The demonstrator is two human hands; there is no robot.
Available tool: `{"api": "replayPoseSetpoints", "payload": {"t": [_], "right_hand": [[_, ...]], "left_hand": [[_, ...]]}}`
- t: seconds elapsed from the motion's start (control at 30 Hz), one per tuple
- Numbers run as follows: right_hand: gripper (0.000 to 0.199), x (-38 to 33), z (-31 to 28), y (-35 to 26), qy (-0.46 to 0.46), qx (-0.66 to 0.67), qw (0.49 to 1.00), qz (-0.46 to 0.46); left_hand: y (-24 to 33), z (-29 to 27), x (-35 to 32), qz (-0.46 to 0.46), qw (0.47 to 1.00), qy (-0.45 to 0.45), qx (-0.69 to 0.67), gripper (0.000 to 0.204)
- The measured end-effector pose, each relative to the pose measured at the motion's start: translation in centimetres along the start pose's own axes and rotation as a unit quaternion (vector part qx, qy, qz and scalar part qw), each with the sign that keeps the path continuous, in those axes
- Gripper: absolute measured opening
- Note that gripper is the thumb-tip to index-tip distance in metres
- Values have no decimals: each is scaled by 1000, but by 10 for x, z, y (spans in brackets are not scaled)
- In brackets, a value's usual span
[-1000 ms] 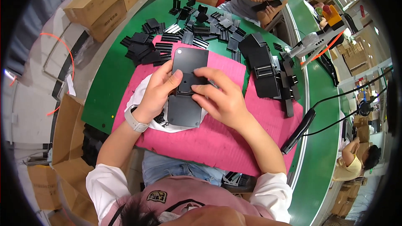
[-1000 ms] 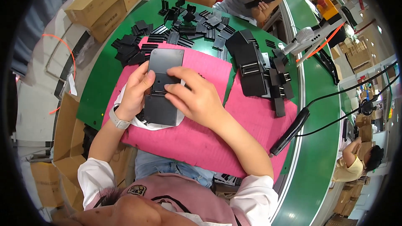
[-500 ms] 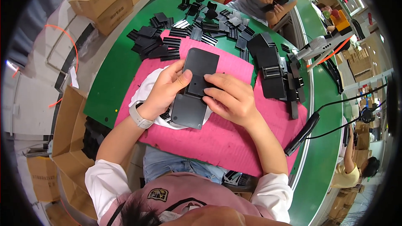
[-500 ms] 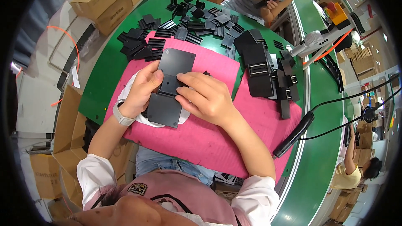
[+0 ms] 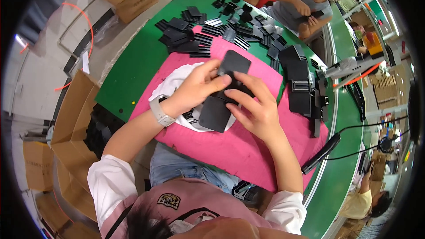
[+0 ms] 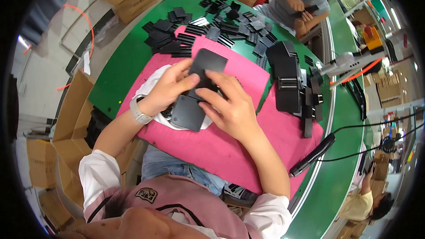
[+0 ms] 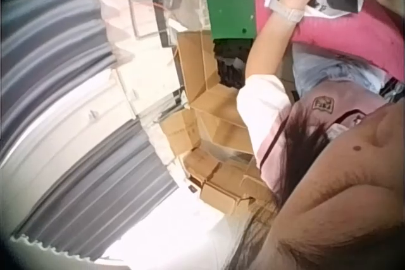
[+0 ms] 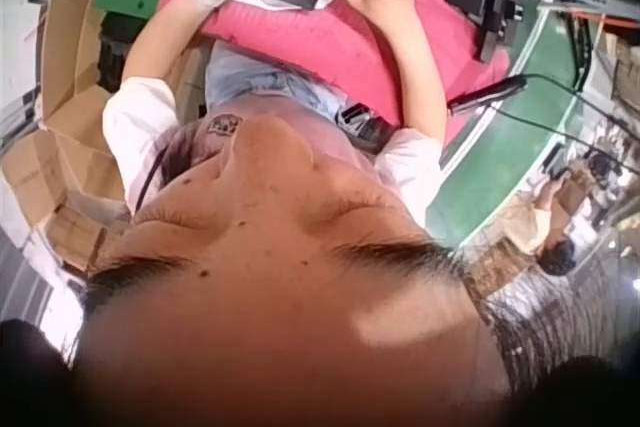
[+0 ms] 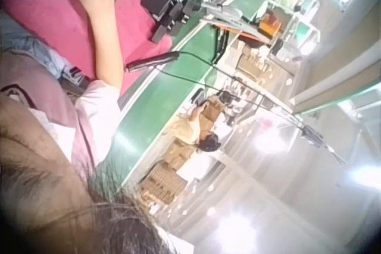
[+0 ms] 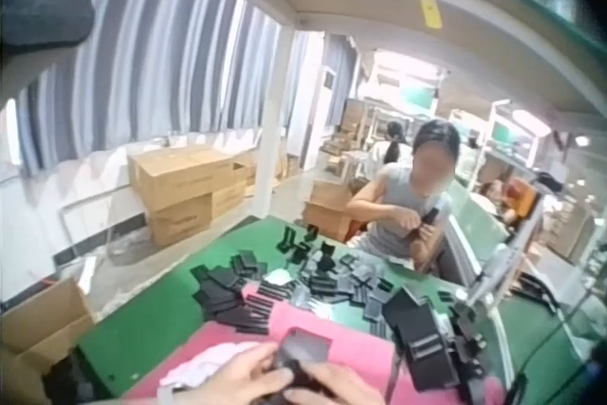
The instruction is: Using an electric screwdriver to attach small components to plastic base plates on an assembly line.
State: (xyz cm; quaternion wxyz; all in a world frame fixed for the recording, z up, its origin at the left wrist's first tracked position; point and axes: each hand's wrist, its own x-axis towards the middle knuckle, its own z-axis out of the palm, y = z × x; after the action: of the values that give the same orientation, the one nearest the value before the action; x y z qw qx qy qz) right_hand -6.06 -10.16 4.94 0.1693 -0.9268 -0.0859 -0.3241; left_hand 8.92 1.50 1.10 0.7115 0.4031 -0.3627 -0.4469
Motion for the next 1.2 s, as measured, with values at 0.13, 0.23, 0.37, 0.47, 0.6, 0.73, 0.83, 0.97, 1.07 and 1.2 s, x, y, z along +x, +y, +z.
{"api": "replayPoseSetpoints", "payload": {"t": [0.13,0.23,0.37,0.47,0.6,0.73,0.83,0.97,1.07,1.2], "right_hand": [[33,-3,-5,-12,-7,7,999,42],[26,-12,-32,-33,-16,-3,993,114],[24,-64,-57,-34,-28,-18,981,190],[24,-97,-60,-27,-8,-46,969,242],[25,-107,-62,-30,-10,-104,961,258],[26,-105,-59,-28,-16,-96,961,258],[27,-103,-55,-29,-15,-95,961,258],[27,-102,-52,-34,-17,-77,964,254],[27,-96,-46,-38,-24,-64,966,248],[28,-96,-46,-37,-26,-63,966,251]], "left_hand": [[8,-9,-4,12,994,-35,104,32],[33,-14,-16,176,887,14,427,28],[55,-44,-40,196,782,62,588,14],[63,-62,-53,178,720,110,662,10],[71,-94,-65,88,770,119,620,18],[53,-110,-73,66,835,63,542,25],[49,-107,-69,76,830,73,548,21],[44,-102,-57,107,816,38,566,12],[41,-104,-60,135,784,47,604,12],[39,-108,-65,114,784,111,601,13]]}}
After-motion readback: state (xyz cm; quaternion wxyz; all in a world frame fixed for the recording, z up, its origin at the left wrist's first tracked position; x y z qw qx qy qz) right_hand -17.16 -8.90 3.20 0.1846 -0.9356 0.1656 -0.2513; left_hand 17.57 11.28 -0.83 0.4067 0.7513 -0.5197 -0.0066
